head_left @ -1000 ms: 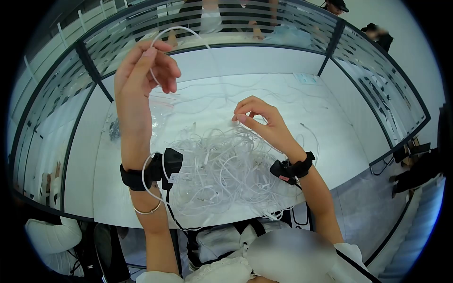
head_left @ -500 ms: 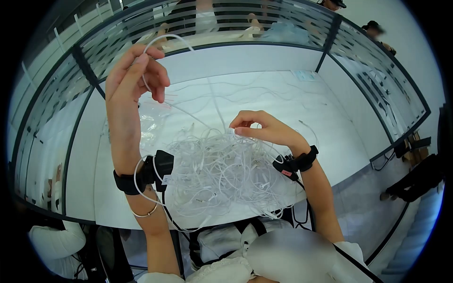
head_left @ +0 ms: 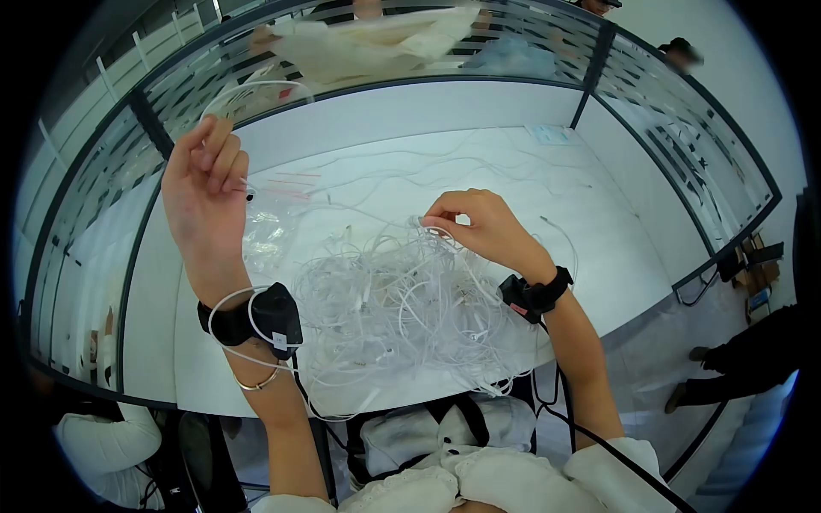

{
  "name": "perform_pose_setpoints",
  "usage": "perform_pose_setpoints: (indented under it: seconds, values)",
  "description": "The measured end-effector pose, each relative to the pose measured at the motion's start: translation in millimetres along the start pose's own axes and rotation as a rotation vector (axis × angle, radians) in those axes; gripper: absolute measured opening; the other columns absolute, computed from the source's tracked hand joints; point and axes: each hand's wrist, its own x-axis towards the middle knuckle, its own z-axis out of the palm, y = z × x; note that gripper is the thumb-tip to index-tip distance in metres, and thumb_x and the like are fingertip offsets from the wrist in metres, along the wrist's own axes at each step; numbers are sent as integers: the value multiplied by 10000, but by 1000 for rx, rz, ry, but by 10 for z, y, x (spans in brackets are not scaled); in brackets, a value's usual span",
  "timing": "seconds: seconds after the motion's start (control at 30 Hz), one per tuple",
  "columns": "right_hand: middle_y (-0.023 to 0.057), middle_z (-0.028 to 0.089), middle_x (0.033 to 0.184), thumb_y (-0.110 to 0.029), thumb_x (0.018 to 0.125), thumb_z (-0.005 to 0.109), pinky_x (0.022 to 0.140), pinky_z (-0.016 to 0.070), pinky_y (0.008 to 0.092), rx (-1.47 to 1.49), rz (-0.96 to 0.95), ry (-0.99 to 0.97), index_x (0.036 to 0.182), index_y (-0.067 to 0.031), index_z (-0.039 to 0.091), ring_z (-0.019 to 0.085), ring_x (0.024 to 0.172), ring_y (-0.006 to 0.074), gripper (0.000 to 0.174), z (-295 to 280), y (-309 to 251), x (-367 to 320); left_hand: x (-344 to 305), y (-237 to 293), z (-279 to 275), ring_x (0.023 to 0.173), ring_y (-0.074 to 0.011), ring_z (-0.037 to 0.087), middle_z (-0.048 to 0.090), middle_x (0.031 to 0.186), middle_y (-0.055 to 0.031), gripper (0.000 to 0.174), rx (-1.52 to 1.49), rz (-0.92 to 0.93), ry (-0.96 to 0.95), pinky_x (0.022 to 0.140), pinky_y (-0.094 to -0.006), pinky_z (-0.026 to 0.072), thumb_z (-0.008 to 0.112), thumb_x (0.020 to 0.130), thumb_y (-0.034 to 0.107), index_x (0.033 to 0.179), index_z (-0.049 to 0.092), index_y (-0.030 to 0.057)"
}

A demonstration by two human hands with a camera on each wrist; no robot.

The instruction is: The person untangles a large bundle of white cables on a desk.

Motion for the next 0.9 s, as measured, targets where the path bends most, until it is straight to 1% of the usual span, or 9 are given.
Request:
perform_pose_setpoints:
  seconds: [0.17, 0.27, 0.37, 0.4, 0.5, 0.63, 0.7, 0.8, 0.9]
  values:
    - [28, 628, 801, -212, 829, 659, 661, 439, 315, -248, -262, 214, 754, -77, 649, 571, 753, 201, 155, 23, 23, 24, -23, -55, 60, 535, -73, 295, 354, 672, -2, 127, 58, 36, 103, 489, -230, 273, 448, 920, 10, 1023, 460, -63]
    - [25, 614, 812, -125, 803, 675, 704, 430, 304, -157, -252, 351, 774, -58, 651, 555, 763, 201, 77, -13, -37, 43, 43, -108, -38, 561, -79, 323, 382, 705, -15, 207, -3, 23, -71, 519, -231, 294, 457, 917, 17, 1110, 465, -60]
    - [30, 634, 812, -63, 801, 666, 695, 433, 289, -65, -266, 436, 808, -46, 671, 556, 763, 178, 19, -90, -53, 55, 19, -180, 74, 560, -84, 355, 428, 739, -22, 316, -155, 135, -201, 522, -228, 290, 484, 896, 28, 1206, 429, 8]
    - [30, 642, 815, -63, 806, 661, 695, 433, 284, -7, -255, 443, 817, -48, 676, 558, 766, 170, 24, -133, -102, 48, 6, -194, 99, 554, -79, 365, 468, 792, -33, 399, -167, 164, -237, 526, -226, 299, 465, 910, 46, 1299, 375, 41]
    - [35, 665, 799, -82, 854, 621, 709, 434, 260, 149, -194, 457, 854, -29, 683, 564, 727, 126, 81, -229, -133, 49, -67, -192, 222, 542, -70, 370, 490, 815, -28, 431, 57, 243, -302, 535, -211, 301, 442, 926, 67, 1345, 341, 44]
    - [42, 658, 768, -127, 912, 573, 683, 437, 229, 327, -145, 446, 867, 13, 653, 565, 676, 94, 167, -415, -237, 169, -127, -208, 297, 476, -63, 352, 492, 790, -12, 414, 261, 171, -282, 486, -191, 283, 402, 946, 149, 1339, 349, 30]
    - [48, 657, 764, -135, 921, 563, 663, 436, 214, 427, -151, 430, 882, 15, 640, 567, 676, 90, 173, -554, -334, 256, -135, -215, 321, 453, -64, 363, 481, 752, -20, 343, 328, 150, -255, 458, -190, 288, 391, 944, 157, 1253, 425, 12]
    - [62, 656, 722, -203, 950, 531, 585, 418, 199, 342, -253, 423, 925, -9, 625, 577, 630, 84, 217, -793, -599, 409, -156, -206, 355, 462, -78, 375, 451, 723, -28, 255, 363, 99, -262, 464, -198, 296, 370, 946, 121, 1139, 494, 10]
    - [75, 652, 698, -233, 958, 505, 530, 413, 200, 302, -370, 423, 933, -22, 609, 592, 577, 96, 237, -984, -858, 595, -164, -197, 371, 474, -83, 385, 458, 711, -29, 248, 414, 102, -296, 475, -203, 306, 370, 945, 129, 1120, 504, 15]
